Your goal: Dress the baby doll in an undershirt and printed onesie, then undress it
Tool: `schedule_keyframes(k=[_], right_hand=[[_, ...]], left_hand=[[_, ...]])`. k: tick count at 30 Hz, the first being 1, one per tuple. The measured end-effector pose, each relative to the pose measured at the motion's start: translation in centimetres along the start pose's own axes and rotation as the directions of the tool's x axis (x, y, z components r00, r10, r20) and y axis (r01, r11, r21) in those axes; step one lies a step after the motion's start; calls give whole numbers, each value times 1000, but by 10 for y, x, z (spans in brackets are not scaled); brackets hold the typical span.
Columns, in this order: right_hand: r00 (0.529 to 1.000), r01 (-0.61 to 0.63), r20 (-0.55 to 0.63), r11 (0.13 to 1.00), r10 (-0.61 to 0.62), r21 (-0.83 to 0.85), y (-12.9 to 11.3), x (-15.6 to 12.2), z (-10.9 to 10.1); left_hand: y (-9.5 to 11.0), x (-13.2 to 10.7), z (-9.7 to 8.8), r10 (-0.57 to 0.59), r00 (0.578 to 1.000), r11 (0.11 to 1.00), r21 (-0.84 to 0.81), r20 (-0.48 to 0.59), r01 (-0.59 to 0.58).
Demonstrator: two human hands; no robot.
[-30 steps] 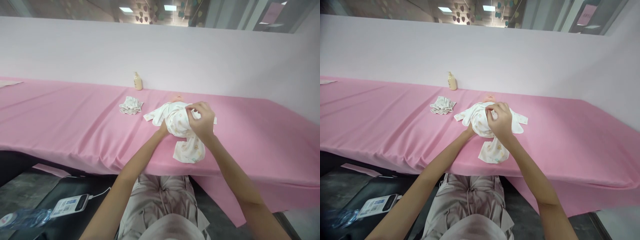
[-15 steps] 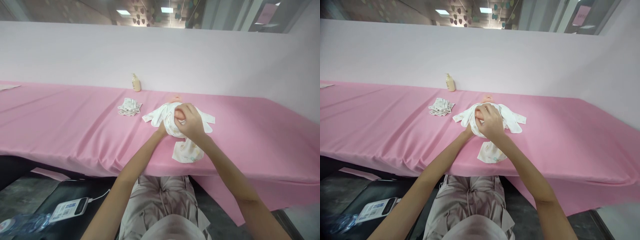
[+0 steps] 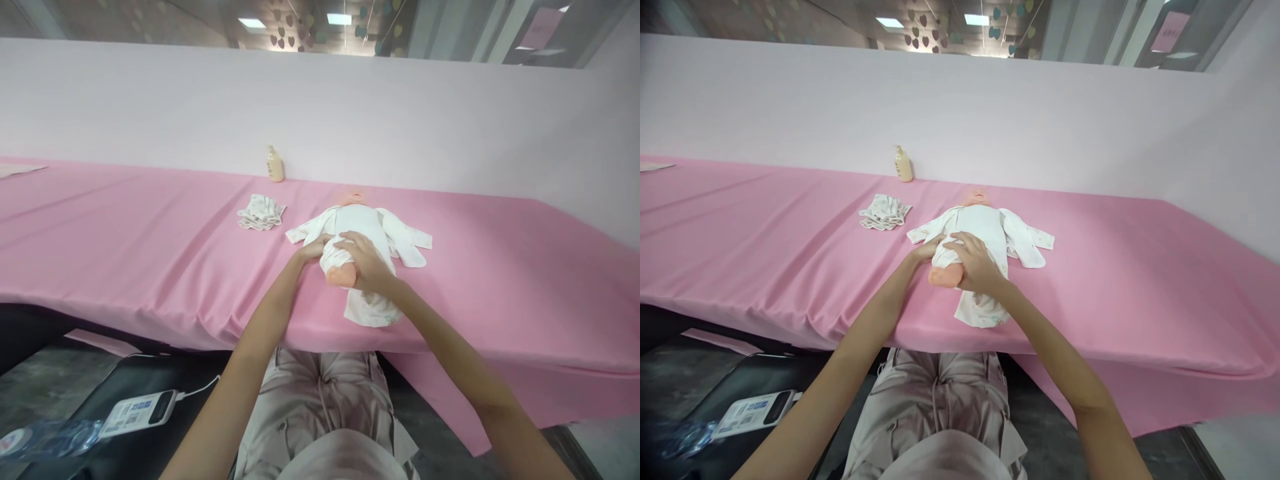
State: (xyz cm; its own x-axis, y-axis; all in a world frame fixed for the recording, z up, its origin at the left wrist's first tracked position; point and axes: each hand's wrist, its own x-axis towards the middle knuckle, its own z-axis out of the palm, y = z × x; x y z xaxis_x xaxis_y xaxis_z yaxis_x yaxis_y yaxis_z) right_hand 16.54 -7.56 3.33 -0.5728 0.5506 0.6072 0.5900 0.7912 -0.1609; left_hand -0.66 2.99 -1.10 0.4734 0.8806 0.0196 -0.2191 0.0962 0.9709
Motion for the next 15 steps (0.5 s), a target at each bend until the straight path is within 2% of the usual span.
schedule_keyframes(k=[4,6,8,10,11,12,13,14,15], right_hand=[[965,60,260,995,-37,-81,-5,-11,19],[939,57,340,998,-45,-27,-5,-12,18],[906,3,418,987,-71,161,2,-8,8],[898,-126,431,888,-87,442,17,-1,-5],[921,-202,387,798,-41,567,27,2,-11],[948,-269,311,703,71,659,38,5,-14],[948,-317,218,621,233,717,50,7,-14],[906,-357,126,568,405,742,61,7,-12],[838,-396,48,545,543,739,71,6,-8]], left_hand=[[-1,1,-10,-54,991,995,-80,126,65],[0,1,-8,-63,986,990,-119,154,81],[1,1,-4,-56,985,995,-74,161,68],[2,0,1,-17,989,999,-37,149,22],[2,0,3,3,991,999,-49,137,4],[2,1,4,19,993,997,-79,120,-10],[2,1,5,40,995,992,-123,90,-29],[2,2,5,58,997,984,-169,56,-48],[1,4,4,71,997,976,-209,24,-64]])
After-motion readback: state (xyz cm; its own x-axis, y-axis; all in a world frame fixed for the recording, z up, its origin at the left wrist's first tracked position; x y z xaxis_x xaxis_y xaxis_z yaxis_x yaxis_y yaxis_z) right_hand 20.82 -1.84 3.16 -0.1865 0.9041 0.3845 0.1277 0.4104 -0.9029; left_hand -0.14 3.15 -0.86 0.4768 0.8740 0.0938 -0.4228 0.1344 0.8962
